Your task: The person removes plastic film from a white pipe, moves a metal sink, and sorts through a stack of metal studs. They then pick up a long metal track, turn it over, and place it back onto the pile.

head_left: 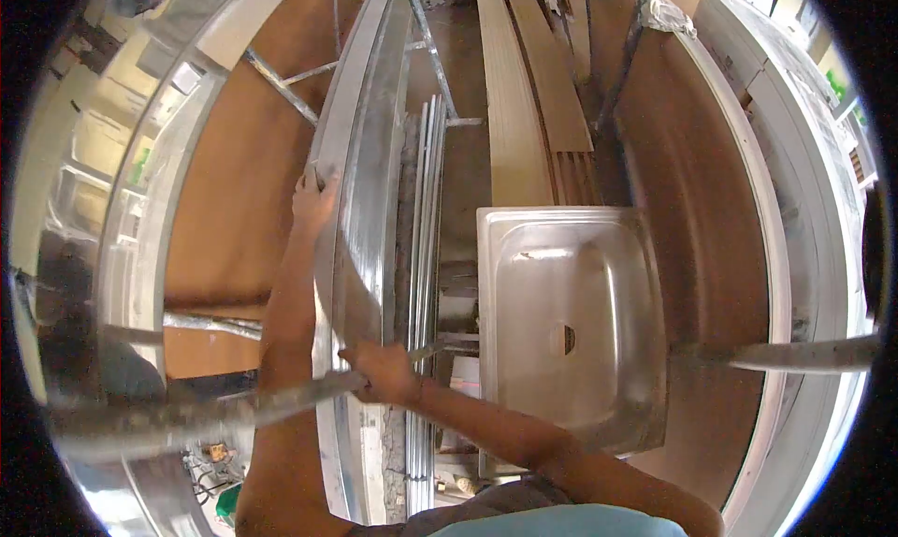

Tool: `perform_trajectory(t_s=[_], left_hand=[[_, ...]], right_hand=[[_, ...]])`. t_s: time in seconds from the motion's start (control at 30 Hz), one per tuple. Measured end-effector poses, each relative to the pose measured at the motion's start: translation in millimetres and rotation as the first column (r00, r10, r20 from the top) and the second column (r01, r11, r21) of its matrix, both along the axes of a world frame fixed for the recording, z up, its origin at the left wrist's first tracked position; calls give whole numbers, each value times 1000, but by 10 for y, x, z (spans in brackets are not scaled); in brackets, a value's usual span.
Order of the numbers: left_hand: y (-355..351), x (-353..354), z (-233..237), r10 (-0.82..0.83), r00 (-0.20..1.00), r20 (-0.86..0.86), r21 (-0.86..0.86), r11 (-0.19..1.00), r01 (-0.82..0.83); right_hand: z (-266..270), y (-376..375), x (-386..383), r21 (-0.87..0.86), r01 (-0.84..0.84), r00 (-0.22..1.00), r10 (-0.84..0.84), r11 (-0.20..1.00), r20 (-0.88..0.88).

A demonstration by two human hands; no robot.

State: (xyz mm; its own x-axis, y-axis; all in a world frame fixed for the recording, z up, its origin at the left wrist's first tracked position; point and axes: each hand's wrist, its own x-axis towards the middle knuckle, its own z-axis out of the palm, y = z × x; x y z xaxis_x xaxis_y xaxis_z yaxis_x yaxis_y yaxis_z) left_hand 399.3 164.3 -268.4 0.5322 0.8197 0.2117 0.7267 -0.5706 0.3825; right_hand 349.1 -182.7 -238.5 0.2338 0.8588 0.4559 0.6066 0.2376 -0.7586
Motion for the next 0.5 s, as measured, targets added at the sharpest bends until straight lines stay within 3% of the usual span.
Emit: perform_trajectory(t_s=[0.03,0.1,0.17,0.2,0.23,0.27,0.3,0.33,0.37,0.4,0.43,0.47,0.5], left_hand=[[162,-262,-323,-93,993,-72,143,984,102],[-289,-743,-151,-199,965,-170,184,956,229],[-922,-1565,-113,-230,893,-387,249,907,341],[-1358,-1935,-1,-217,897,-386,209,926,314],[-1848,-2290,125,-174,925,-337,131,965,229],[-2406,-2646,313,-85,961,-264,25,995,95],[-2938,-3037,422,-15,971,-238,-39,999,6],[-3477,-3445,542,40,967,-252,-75,995,-61],[-3931,-3937,522,56,952,-302,-38,997,-70],[-4381,-4431,495,73,934,-350,0,997,-78],[-4940,-4601,835,185,902,-390,-141,956,-257],[-5411,-5035,788,234,878,-417,-78,954,-291],[-5815,-5298,912,297,838,-457,-137,908,-396]], right_hand=[[-14,4,-7,9,-3,1000,3,1000,-5],[-28,16,-23,168,97,991,-80,981,-108],[-42,-7,6,176,40,961,11,984,-276],[-95,25,-20,144,120,974,-89,982,-206],[-2,28,-77,-158,136,961,-169,978,-220],[-25,29,-73,118,247,959,-226,962,-169],[-1,26,-87,154,316,947,-300,936,-118],[-46,16,-114,85,319,934,-298,944,-197],[194,-145,-123,173,371,920,-336,912,-202],[192,-147,-182,77,439,891,-423,895,-164],[296,-265,-280,-24,496,861,-495,868,-116],[378,-433,-442,-9,487,867,-485,873,-112],[440,-595,-629,85,558,820,-533,825,-208]])
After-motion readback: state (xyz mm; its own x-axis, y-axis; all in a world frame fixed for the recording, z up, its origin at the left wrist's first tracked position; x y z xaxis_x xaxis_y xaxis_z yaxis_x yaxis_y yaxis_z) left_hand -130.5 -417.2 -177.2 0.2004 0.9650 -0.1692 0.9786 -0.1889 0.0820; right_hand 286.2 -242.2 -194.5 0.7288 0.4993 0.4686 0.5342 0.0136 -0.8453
